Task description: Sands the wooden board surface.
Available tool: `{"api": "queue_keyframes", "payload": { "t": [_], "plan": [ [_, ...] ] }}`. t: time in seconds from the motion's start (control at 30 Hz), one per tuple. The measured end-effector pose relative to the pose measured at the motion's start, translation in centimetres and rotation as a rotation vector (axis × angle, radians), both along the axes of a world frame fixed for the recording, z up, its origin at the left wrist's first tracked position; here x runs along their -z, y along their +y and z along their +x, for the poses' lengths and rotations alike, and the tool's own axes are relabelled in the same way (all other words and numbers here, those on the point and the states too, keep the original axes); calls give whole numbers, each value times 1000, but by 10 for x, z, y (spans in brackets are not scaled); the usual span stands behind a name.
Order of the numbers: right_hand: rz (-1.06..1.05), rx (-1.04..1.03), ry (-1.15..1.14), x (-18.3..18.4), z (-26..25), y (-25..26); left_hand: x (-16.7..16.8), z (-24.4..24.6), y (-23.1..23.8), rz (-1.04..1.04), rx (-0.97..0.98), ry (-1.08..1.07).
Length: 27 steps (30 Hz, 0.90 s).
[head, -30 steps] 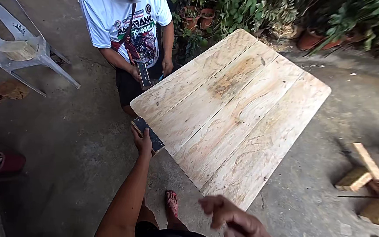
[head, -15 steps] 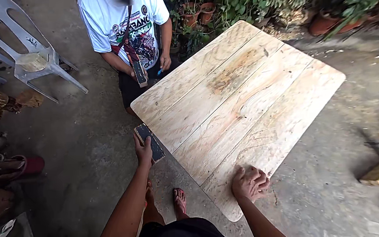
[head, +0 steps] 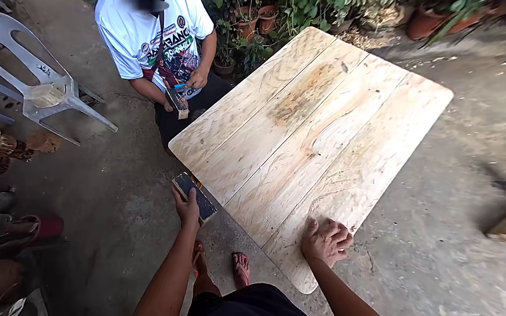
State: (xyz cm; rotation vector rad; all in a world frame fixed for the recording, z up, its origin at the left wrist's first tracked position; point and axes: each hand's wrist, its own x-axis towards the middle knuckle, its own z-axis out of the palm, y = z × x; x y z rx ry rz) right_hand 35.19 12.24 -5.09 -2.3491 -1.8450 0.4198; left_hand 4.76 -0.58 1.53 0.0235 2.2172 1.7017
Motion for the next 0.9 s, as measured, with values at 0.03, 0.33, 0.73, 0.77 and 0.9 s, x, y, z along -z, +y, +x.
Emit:
{"api": "queue_keyframes", "payload": {
  "t": [0.03,0.33,0.73,0.77,0.9],
  "plan": [
    [0,-3,-1,0,-1,1,4,-13,7,-12,2,-9],
    [8,-2,-10,1,-1,2,12,49,-30,-64,246,20],
    [12,6,-12,2,0,0,19,35,-10,-404,230,177],
    [8,2,-5,1,0,0,15,46,-22,-438,319,199],
    [11,-8,5,-1,0,-1,-21,50,-57,-429,578,98]
  ]
}}
